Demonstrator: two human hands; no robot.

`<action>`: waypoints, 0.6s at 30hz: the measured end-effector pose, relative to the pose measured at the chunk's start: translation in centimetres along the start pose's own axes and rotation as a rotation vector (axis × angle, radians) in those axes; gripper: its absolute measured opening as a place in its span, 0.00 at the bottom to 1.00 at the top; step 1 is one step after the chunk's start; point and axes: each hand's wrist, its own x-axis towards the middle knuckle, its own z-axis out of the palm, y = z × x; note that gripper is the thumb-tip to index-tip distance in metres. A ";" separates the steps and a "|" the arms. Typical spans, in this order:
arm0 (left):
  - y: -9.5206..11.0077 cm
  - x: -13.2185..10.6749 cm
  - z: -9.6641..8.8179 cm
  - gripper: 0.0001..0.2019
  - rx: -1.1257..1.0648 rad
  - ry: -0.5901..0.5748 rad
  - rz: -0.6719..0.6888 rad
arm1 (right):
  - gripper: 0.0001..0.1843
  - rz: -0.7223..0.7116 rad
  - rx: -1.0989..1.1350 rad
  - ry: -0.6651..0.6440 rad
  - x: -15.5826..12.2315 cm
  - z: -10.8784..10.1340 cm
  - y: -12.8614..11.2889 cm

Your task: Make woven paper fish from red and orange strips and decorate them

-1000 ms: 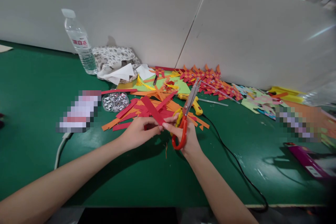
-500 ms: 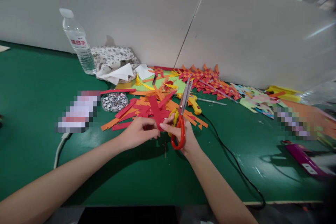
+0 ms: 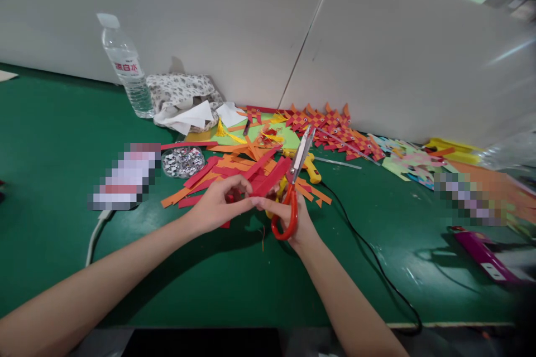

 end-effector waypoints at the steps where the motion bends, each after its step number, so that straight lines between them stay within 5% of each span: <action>1: 0.0 0.0 0.1 0.09 -0.038 -0.005 -0.015 | 0.24 -0.006 0.005 0.001 0.1 -0.1 0.1; 9: 0.0 0.6 0.0 0.08 -0.179 0.011 -0.115 | 0.16 -0.045 -0.005 -0.010 0.2 -0.4 -0.1; 18: -0.1 0.8 -0.9 0.06 -0.076 0.038 -0.148 | 0.22 -0.113 0.209 0.287 0.9 -1.3 -0.8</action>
